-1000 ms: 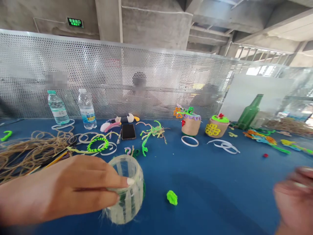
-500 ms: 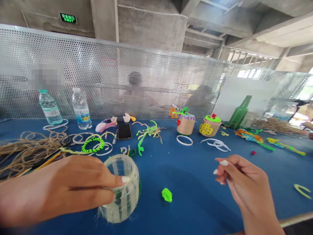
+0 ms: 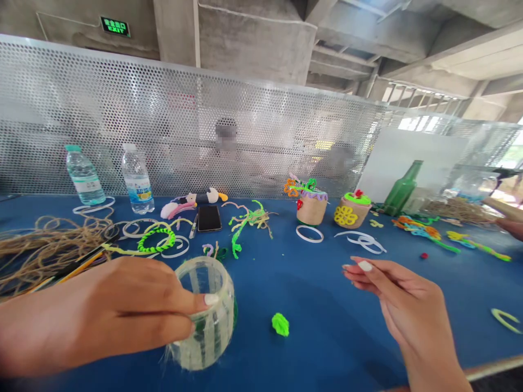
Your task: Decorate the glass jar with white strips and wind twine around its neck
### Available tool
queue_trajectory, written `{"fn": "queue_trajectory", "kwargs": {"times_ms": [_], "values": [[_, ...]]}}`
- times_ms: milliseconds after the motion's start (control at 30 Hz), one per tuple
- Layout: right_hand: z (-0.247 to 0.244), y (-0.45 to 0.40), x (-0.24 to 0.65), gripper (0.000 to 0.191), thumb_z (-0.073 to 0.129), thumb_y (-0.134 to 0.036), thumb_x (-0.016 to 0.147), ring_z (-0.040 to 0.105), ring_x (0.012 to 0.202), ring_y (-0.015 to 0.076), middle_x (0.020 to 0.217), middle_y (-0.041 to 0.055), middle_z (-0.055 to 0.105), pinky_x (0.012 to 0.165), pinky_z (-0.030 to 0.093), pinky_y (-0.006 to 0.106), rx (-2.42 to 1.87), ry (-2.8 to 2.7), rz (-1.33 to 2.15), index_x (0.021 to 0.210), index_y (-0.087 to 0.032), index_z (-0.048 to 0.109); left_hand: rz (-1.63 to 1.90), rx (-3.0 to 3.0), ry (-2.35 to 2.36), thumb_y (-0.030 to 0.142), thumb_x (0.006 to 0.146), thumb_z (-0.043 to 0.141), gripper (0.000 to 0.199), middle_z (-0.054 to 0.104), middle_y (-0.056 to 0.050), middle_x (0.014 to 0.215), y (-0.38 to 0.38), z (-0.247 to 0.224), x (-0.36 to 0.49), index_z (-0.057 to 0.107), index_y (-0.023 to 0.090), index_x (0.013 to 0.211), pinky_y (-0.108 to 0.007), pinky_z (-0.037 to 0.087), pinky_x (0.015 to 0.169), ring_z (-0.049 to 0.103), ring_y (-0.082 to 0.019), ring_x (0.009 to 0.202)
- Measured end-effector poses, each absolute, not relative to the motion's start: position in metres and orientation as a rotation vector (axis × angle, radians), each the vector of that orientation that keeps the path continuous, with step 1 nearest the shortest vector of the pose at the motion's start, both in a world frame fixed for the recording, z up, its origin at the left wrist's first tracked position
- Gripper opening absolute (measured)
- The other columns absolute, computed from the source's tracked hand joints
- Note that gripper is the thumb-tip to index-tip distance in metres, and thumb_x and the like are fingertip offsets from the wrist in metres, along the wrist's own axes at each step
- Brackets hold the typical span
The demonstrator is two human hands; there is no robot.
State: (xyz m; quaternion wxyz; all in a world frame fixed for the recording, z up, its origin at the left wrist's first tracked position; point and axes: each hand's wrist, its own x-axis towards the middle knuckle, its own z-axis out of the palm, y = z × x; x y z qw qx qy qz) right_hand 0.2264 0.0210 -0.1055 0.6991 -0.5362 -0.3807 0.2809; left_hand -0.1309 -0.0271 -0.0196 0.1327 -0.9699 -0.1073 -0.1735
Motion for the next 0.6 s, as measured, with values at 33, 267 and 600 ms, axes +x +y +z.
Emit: {"fn": "queue_trajectory", "kwargs": {"times_ms": [33, 267, 600], "values": [[-0.106, 0.021, 0.227, 0.038, 0.087, -0.036, 0.029, 0.061, 0.047, 0.0123, 0.054, 0.0052, 0.067, 0.041, 0.048, 0.015, -1.184, -0.834, 0.613, 0.058, -0.015, 0.072, -0.512, -2.819, -0.316, 0.017, 0.101, 0.026, 0.037, 0.071, -0.001, 0.107, -0.027, -0.020, -0.131, 0.063, 0.018, 0.096, -0.022, 0.051, 0.068, 0.065, -0.012, 0.076], [-0.111, 0.023, 0.236, 0.039, 0.088, -0.039, 0.037, 0.064, 0.056, 0.0156, 0.065, 0.0078, 0.070, 0.047, 0.053, 0.020, -1.065, -0.791, 0.642, 0.063, -0.014, 0.073, -0.528, -2.799, -0.307, 0.016, 0.101, 0.028, 0.036, 0.071, -0.002, 0.106, -0.027, -0.019, -0.130, 0.064, 0.018, 0.096, -0.022, 0.051, 0.068, 0.065, -0.012, 0.075], [-0.107, 0.019, 0.241, 0.054, 0.083, -0.031, 0.051, 0.060, 0.115, 0.0282, 0.117, 0.0102, 0.067, 0.097, 0.052, 0.035, -0.930, -0.961, 0.685, 0.103, -0.024, 0.070, -0.480, -3.002, -0.448, 0.015, 0.099, 0.037, 0.028, 0.069, 0.001, 0.113, -0.024, -0.021, -0.136, 0.064, 0.019, 0.096, -0.027, 0.036, 0.110, 0.065, -0.011, 0.102]]}}
